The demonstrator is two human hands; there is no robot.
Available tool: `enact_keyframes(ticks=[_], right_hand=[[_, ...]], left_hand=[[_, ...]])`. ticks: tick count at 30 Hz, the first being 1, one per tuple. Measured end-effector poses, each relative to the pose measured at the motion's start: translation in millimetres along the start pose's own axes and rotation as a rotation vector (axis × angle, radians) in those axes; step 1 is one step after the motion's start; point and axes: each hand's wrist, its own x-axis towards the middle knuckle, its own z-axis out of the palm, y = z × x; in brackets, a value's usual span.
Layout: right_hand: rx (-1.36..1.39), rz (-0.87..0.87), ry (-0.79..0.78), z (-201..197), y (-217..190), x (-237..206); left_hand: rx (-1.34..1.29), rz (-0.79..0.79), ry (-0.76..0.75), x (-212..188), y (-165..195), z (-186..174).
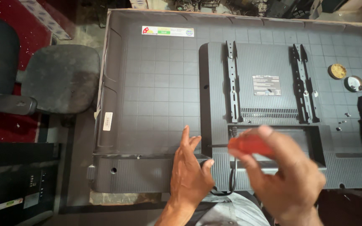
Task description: The person uses a screwdriver to attach a metal stand to the back of a flat-screen television. They repeatedly pick up screws, align the stand, and tighten the screws into place on the television's back panel.
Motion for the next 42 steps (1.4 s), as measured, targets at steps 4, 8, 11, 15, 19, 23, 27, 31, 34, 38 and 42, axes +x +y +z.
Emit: enact_keyframes(ticks=[4, 8, 11, 15, 19, 23, 27, 31, 34, 38, 42], right_hand=[[-0.016, 0.204, 0.006, -22.4, 9.9, -6.0], [-0.018, 0.481, 0.096, -51.8, 31.1, -42.7], [0.036, 0.651, 0.205, -67.1, 47.2, -70.3], [0.092, 0.799, 0.316, -80.3, 53.2, -85.7], [0.138, 0.875, 0.446, -83.2, 49.6, -96.9], [0.051, 0.867, 0.451, -99.5, 67.6, -120.9], [-0.074, 0.859, 0.413, -123.5, 101.9, -155.0], [-0.102, 0.835, 0.410, -138.3, 128.2, -179.2], [-0.087, 0.833, 0.419, -146.0, 136.5, -178.2], [-0.314, 0.819, 0.455, -160.4, 137.5, -153.1], [-0.260, 0.733, 0.666, -183.7, 145.2, -125.6]], left_hand=[[-0.152, -0.200, -0.090, 11.1, -8.8, -11.7], [-0.203, -0.106, -0.054, 29.9, -14.8, -28.2], [-0.172, -0.165, -0.115, 54.4, -6.3, -24.3], [-0.062, -0.082, -0.139, 90.0, 19.3, -0.9], [0.157, -0.078, -0.234, 121.5, 41.2, 24.0], [0.245, -0.061, -0.247, 140.1, 49.8, 47.4], [0.242, -0.025, -0.146, 145.6, 48.1, 66.5], [0.248, -0.057, -0.117, 145.5, 43.1, 73.9], [0.267, -0.107, -0.142, 145.4, 44.5, 71.7], [0.426, -0.124, -0.195, 149.5, 63.1, 68.1], [0.534, -0.024, 0.001, 147.9, 100.4, 93.1]])
